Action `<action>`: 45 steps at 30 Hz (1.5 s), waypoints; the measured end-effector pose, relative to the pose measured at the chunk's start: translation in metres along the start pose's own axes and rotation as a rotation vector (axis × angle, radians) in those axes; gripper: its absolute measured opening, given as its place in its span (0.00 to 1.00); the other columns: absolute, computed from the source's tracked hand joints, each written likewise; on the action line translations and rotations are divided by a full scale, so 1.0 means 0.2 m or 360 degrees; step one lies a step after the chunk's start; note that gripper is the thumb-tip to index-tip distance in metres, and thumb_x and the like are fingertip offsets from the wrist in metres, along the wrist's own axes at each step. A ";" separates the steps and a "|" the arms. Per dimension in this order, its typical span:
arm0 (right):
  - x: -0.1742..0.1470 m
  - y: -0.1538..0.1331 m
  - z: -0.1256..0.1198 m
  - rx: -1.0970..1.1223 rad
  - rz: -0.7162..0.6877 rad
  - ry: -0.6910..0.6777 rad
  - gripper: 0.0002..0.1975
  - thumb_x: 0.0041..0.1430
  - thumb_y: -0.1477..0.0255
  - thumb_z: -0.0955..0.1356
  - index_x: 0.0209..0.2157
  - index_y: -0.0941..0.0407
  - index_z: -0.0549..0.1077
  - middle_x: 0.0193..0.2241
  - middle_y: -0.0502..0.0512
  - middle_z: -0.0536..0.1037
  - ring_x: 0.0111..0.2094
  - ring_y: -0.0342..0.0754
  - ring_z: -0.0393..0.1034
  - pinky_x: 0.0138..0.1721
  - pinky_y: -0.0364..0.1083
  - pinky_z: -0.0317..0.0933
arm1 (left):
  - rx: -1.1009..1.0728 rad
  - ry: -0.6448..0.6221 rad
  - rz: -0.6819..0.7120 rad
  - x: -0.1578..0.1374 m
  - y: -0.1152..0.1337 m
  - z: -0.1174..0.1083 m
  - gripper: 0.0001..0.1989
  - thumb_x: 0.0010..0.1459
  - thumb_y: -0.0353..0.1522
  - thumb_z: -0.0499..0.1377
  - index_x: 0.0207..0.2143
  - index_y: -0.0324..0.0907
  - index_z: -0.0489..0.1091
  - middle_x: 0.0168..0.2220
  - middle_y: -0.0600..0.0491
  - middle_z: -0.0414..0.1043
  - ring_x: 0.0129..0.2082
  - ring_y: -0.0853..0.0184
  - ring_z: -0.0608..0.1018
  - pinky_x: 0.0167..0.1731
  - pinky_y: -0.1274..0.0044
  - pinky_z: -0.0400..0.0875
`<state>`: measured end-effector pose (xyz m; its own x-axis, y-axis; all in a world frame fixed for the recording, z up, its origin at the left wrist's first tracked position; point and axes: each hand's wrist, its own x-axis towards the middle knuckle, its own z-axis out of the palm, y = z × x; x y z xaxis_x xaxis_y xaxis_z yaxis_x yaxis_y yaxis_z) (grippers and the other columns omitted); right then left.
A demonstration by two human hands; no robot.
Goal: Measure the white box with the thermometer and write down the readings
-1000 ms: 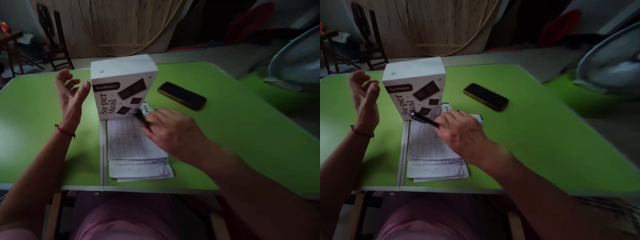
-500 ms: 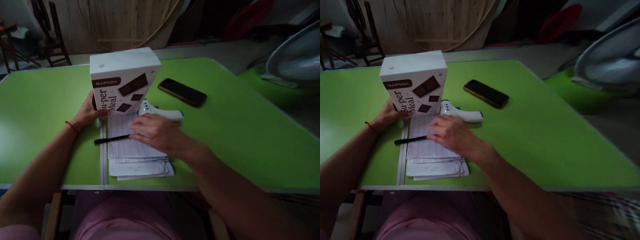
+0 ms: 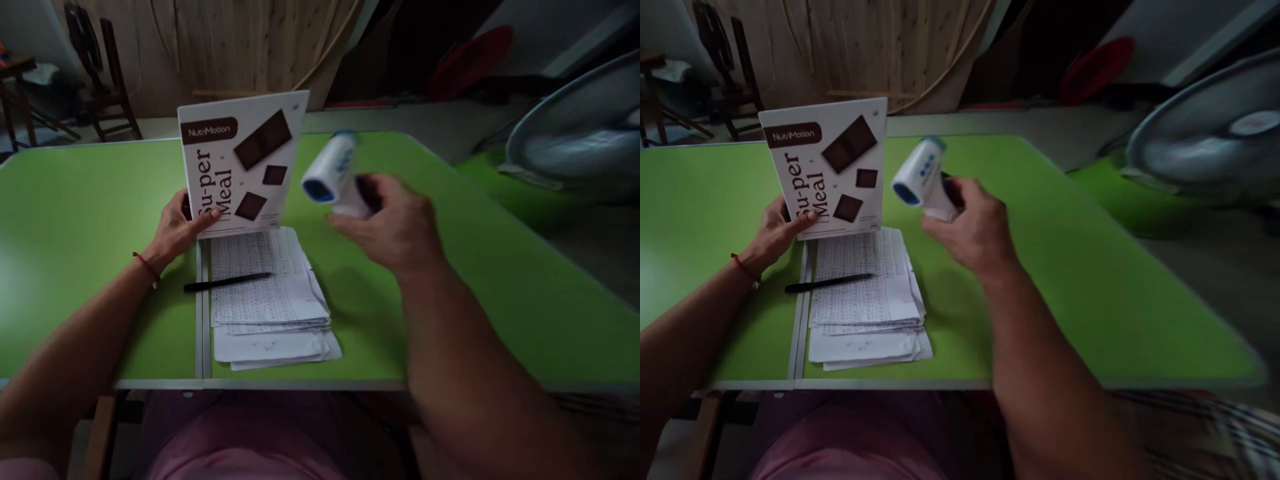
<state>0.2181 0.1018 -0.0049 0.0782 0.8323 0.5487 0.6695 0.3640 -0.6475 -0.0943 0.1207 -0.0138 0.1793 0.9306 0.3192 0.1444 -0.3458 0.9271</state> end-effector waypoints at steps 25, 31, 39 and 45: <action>-0.18 -0.38 0.22 0.1623 0.0385 -0.0681 0.19 0.57 0.52 0.72 0.38 0.52 0.70 0.27 0.48 0.70 0.26 0.43 0.65 0.28 0.46 0.64 | 0.0324 -0.0183 0.0052 -0.06 0.06 0.06 0.28 0.57 0.53 0.65 0.46 0.39 0.73 0.48 0.43 0.79 0.46 0.54 0.81 0.46 0.63 0.78; -0.18 -0.39 0.25 0.1617 0.0436 -0.0592 0.19 0.56 0.52 0.72 0.39 0.52 0.71 0.26 0.47 0.71 0.26 0.43 0.65 0.29 0.47 0.64 | 0.0261 -0.0229 0.0056 -0.05 0.06 0.06 0.27 0.57 0.52 0.65 0.46 0.41 0.73 0.49 0.44 0.79 0.46 0.55 0.81 0.46 0.63 0.79; -0.19 -0.38 0.26 0.1612 0.0430 -0.0573 0.20 0.56 0.51 0.72 0.38 0.52 0.70 0.27 0.48 0.72 0.26 0.43 0.66 0.28 0.47 0.64 | 0.0246 -0.0249 0.0066 -0.05 0.05 0.05 0.26 0.56 0.52 0.66 0.46 0.41 0.73 0.48 0.44 0.79 0.45 0.55 0.81 0.46 0.63 0.79; -0.19 -0.39 0.26 0.1635 0.0447 -0.0576 0.20 0.55 0.52 0.73 0.38 0.52 0.70 0.26 0.47 0.72 0.26 0.43 0.66 0.27 0.46 0.63 | 0.0245 -0.0250 0.0050 -0.05 0.06 0.05 0.27 0.55 0.52 0.66 0.46 0.40 0.73 0.48 0.43 0.78 0.45 0.55 0.81 0.45 0.64 0.80</action>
<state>0.1256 0.0635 -0.0028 -0.2007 0.9505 0.2370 -0.2776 0.1768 -0.9443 -0.0849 0.1067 -0.0084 0.3337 0.8932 0.3015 0.2812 -0.3996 0.8725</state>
